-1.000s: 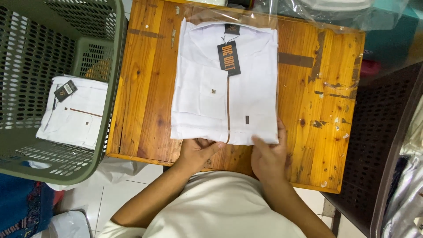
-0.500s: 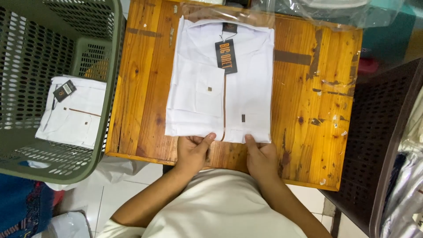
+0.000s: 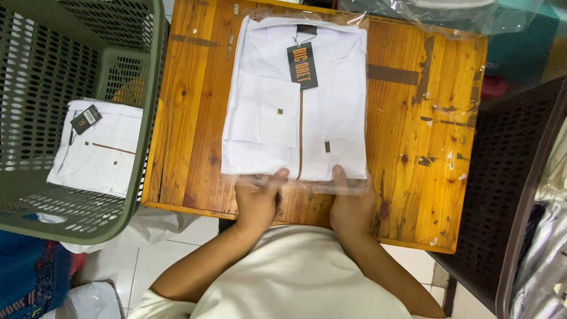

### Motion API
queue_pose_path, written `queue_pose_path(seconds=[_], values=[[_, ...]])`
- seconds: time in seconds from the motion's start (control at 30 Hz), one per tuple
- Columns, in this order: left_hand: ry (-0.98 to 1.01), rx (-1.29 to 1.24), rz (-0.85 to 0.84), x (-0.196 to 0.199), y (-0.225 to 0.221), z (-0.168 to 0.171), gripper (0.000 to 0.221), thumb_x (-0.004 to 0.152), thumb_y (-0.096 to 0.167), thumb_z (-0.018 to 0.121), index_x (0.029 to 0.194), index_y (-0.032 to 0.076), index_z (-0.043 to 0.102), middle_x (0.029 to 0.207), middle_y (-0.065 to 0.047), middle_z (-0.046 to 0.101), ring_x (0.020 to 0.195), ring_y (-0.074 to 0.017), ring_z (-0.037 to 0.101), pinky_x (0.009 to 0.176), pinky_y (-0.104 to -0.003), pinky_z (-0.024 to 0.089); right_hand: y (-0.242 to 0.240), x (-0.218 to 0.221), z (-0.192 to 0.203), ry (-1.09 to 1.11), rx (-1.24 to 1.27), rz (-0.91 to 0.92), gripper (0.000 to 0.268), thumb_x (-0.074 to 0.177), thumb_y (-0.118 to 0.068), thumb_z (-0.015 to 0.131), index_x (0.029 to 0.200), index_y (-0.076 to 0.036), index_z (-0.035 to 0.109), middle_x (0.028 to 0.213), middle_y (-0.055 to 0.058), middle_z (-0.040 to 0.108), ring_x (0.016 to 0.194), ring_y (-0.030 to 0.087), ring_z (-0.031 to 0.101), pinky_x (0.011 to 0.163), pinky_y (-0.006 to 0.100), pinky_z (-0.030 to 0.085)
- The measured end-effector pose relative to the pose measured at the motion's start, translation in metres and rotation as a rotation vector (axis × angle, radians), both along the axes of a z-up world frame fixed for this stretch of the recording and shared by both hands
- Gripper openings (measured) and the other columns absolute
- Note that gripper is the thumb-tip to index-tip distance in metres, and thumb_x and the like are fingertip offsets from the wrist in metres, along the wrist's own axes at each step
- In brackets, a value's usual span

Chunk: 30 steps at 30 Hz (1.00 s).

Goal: Packaging folded white shirts into clear plastic bags and placing them in a basket.

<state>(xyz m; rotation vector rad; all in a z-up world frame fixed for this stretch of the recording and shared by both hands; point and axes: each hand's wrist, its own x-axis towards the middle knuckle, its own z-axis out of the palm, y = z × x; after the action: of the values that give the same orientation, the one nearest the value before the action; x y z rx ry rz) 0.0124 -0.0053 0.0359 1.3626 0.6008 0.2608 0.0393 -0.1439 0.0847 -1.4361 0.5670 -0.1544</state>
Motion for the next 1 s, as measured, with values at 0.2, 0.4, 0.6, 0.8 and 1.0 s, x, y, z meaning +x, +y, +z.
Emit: queue_pose_path(seconds=[0.2,0.4,0.6,0.8,1.0], values=[[0.023,-0.098,0.003,0.011,-0.009,-0.019,0.025,0.081,0.01,0.088,0.067,0.004,0.068,0.059,-0.002,0.061,0.06,-0.0105,0.047,0.059,-0.03,0.043,-0.013,-0.004,-0.022,0.006,-0.027,0.049,0.04,0.094,-0.012,0.075,0.129,-0.002,0.057,0.114,0.007,0.064,0.111,0.015,0.057,0.107,0.042,0.047],[-0.149,-0.438,-0.041,-0.001,-0.026,-0.111,0.055,0.079,-0.009,0.081,0.13,0.0,0.065,0.123,-0.012,0.073,0.11,-0.0192,0.065,0.099,-0.041,0.057,-0.02,-0.006,-0.077,0.005,0.126,0.114,0.038,0.096,-0.008,0.072,0.131,-0.007,0.059,0.114,0.004,0.068,0.105,0.014,0.061,0.1,0.037,0.052],[0.004,-0.318,-0.095,0.022,-0.019,-0.007,0.039,0.084,0.007,0.084,0.116,-0.005,0.066,0.102,-0.021,0.076,0.093,-0.0286,0.074,0.099,-0.046,0.057,-0.019,-0.004,-0.086,0.009,0.155,0.091,0.037,0.094,-0.006,0.072,0.128,-0.004,0.059,0.103,0.004,0.068,0.092,0.014,0.064,0.089,0.033,0.057],[0.149,-0.146,-0.005,0.03,-0.024,0.033,0.03,0.082,0.014,0.089,0.076,-0.009,0.071,0.074,-0.028,0.074,0.071,-0.0297,0.074,0.082,-0.049,0.059,-0.017,0.007,-0.041,0.024,0.114,0.081,0.035,0.094,-0.005,0.071,0.126,-0.002,0.058,0.099,0.007,0.069,0.086,0.018,0.068,0.083,0.032,0.06],[0.426,-0.064,-0.028,0.01,-0.011,-0.014,0.044,0.08,0.029,0.091,0.065,-0.002,0.062,0.072,-0.015,0.068,0.066,-0.024,0.062,0.065,-0.042,0.051,-0.021,0.008,-0.033,0.033,0.001,0.085,0.031,0.096,-0.011,0.071,0.124,-0.003,0.06,0.098,0.008,0.07,0.082,0.016,0.069,0.076,0.03,0.06]])
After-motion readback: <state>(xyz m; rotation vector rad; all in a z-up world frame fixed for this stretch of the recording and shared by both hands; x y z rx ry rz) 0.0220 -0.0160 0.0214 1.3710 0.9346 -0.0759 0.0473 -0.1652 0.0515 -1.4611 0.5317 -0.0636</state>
